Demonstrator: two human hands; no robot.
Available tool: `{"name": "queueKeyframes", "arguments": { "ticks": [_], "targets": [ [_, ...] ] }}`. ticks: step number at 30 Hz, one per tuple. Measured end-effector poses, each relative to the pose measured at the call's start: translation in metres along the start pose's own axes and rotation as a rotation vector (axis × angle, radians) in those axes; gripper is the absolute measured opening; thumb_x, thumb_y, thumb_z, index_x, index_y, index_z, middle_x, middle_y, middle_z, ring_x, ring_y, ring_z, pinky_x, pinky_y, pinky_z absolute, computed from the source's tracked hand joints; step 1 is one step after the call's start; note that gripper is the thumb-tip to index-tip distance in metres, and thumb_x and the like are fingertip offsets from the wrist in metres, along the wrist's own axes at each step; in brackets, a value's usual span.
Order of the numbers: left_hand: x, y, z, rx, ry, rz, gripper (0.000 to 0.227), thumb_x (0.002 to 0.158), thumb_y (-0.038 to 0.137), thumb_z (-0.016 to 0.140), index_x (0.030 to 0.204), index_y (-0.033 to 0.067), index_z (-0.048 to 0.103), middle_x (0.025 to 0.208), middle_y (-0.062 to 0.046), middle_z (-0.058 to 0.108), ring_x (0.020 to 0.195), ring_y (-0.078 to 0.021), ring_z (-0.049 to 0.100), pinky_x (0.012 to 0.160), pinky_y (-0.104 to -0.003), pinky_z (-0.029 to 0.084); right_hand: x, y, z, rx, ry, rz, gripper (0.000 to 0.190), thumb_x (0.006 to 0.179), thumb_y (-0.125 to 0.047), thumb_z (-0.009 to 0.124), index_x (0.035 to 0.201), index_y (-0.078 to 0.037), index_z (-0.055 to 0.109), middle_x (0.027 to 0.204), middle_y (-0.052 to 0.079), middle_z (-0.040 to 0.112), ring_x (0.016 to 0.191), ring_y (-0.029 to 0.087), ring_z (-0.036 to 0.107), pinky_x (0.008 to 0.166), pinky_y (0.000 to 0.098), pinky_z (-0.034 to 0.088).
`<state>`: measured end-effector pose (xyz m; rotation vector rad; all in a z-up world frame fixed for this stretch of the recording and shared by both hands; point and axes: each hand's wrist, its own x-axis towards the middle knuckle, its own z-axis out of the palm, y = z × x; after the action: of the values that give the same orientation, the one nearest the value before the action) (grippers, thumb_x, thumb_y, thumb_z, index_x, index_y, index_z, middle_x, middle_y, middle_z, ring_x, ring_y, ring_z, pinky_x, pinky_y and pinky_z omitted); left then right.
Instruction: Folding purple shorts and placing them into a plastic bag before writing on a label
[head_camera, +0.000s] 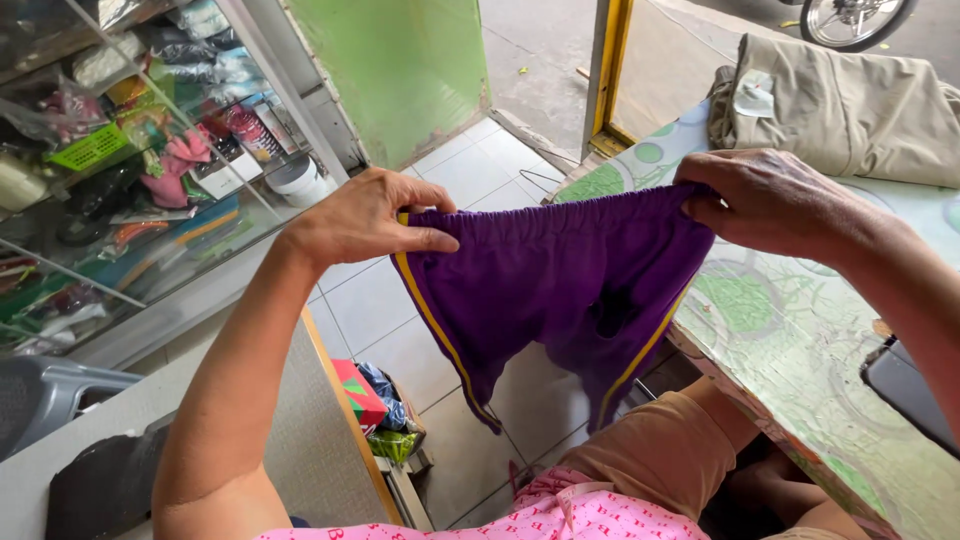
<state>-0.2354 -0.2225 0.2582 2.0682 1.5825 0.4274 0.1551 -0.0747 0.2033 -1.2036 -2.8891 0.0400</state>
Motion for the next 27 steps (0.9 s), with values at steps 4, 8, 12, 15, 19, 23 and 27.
{"name": "queueKeyframes", "arguments": {
  "ticks": [4, 8, 12, 15, 19, 23, 27],
  "targets": [
    [0.003, -0.029, 0.004, 0.055, 0.119, 0.220, 0.009, 0.091, 0.016, 0.078, 0.099, 0.0130, 0.076, 0.090, 0.002, 0.058, 0.084, -0.0126, 0.058, 0.074, -0.028, 0.044, 0.003, -0.014, -0.005, -0.128, -0.149, -0.072, 0.041, 0.080, -0.064, 0.072, 0.079, -0.024, 0.064, 0.079, -0.004, 0.071, 0.080, 0.019, 0.071, 0.075, 0.0384, 0.052],
    [-0.005, -0.038, 0.000, -0.003, 0.162, 0.275, 0.009, 0.096, 0.017, 0.075, 0.101, 0.0119, 0.070, 0.104, 0.000, 0.053, 0.102, -0.0140, 0.053, 0.096, -0.029, 0.044, 0.011, -0.004, 0.016, -0.126, -0.260, -0.080, 0.038, 0.084, -0.061, 0.068, 0.085, -0.025, 0.076, 0.090, -0.012, 0.073, 0.096, 0.012, 0.068, 0.086, 0.0329, 0.051],
    [-0.007, -0.045, 0.013, -0.227, 0.200, 0.058, 0.018, 0.097, 0.020, 0.073, 0.083, 0.0131, 0.063, 0.091, 0.004, 0.054, 0.083, -0.0079, 0.051, 0.074, -0.024, 0.040, 0.014, 0.012, 0.036, 0.153, -0.235, -0.004, 0.035, 0.081, -0.057, 0.075, 0.090, -0.024, 0.068, 0.083, -0.003, 0.063, 0.081, 0.015, 0.059, 0.078, 0.0326, 0.044],
    [0.000, -0.058, 0.030, -0.443, 0.176, -0.002, 0.029, 0.091, 0.016, 0.081, 0.080, 0.0142, 0.054, 0.075, 0.008, 0.047, 0.068, -0.0030, 0.044, 0.058, -0.020, 0.036, 0.015, 0.017, 0.044, 0.131, -0.201, 0.039, 0.045, 0.082, -0.060, 0.075, 0.075, -0.017, 0.062, 0.060, 0.003, 0.055, 0.059, 0.018, 0.055, 0.063, 0.0340, 0.043],
    [0.018, -0.072, 0.048, -0.171, 0.191, 0.141, 0.017, 0.093, 0.017, 0.077, 0.105, 0.0097, 0.067, 0.096, 0.000, 0.060, 0.080, -0.0099, 0.053, 0.073, -0.025, 0.043, 0.011, 0.014, 0.049, -0.113, -0.078, -0.028, 0.040, 0.090, -0.061, 0.063, 0.090, -0.021, 0.062, 0.075, 0.003, 0.070, 0.073, 0.026, 0.068, 0.070, 0.0414, 0.048],
    [0.025, -0.095, 0.047, 0.086, 0.264, 0.139, 0.022, 0.093, 0.021, 0.080, 0.094, 0.0080, 0.062, 0.087, -0.003, 0.056, 0.076, -0.0164, 0.051, 0.070, -0.032, 0.040, 0.002, 0.022, 0.054, -0.134, 0.019, -0.014, 0.037, 0.094, -0.056, 0.063, 0.092, -0.019, 0.064, 0.083, 0.001, 0.068, 0.081, 0.025, 0.068, 0.068, 0.0442, 0.053],
    [0.008, -0.137, 0.033, 0.071, 0.391, 0.048, 0.021, 0.094, 0.015, 0.077, 0.095, 0.0101, 0.056, 0.088, -0.003, 0.061, 0.080, -0.0178, 0.055, 0.072, -0.033, 0.042, -0.015, 0.074, 0.077, -0.304, 0.187, 0.068, 0.044, 0.093, -0.068, 0.060, 0.090, -0.024, 0.061, 0.077, -0.002, 0.066, 0.078, 0.021, 0.070, 0.067, 0.0381, 0.056]
  ]
}}
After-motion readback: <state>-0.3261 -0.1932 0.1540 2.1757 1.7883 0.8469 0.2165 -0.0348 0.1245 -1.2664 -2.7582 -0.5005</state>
